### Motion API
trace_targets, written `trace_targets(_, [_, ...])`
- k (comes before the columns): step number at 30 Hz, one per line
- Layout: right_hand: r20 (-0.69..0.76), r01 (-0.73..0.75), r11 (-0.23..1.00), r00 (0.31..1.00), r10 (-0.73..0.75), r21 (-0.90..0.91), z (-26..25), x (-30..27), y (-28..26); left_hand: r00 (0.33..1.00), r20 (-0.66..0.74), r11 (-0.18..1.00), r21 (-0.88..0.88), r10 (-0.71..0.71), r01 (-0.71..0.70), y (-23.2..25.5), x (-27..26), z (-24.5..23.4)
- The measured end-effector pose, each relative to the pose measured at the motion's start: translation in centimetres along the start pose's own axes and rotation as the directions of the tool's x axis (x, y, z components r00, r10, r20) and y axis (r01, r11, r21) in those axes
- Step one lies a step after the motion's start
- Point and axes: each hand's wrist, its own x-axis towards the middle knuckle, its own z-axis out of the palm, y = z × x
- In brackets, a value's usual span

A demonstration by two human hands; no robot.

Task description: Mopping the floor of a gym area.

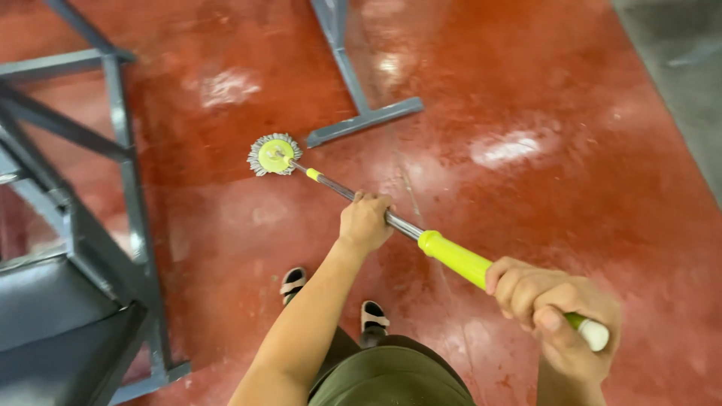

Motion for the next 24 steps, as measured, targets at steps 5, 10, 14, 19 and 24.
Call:
trace_targets(5, [0.031,0.065,0.998,0.997,-0.065,0.005,-6.7,-3.1,-1.0,0.983,0.180,0.998,0.048,0.036,-0.045,6.2,0.7,0.7])
trace_targets(10, [0.082,0.081,0.996,0.993,-0.084,0.047,-8.8,-4.7,-1.0,0.978,0.209,0.995,0.098,-0.005,-0.016,7.2,-1.8,0.2])
trace_targets(14, [0.127,0.060,0.994,0.989,-0.072,0.095,-6.6,-4.4,0.7,0.974,0.217,0.990,0.135,-0.070,0.041,4.3,-4.1,-2.8])
trace_targets(19, [0.236,0.055,0.967,0.965,-0.116,0.247,1.0,-3.4,5.9,0.974,0.133,0.957,0.249,-0.186,0.149,-4.9,-8.5,-5.8])
trace_targets(24, [0.371,-0.069,0.963,0.928,-0.034,0.260,12.0,-0.3,8.7,0.903,0.063,0.893,0.197,-0.424,0.406,-16.5,-13.1,-10.5])
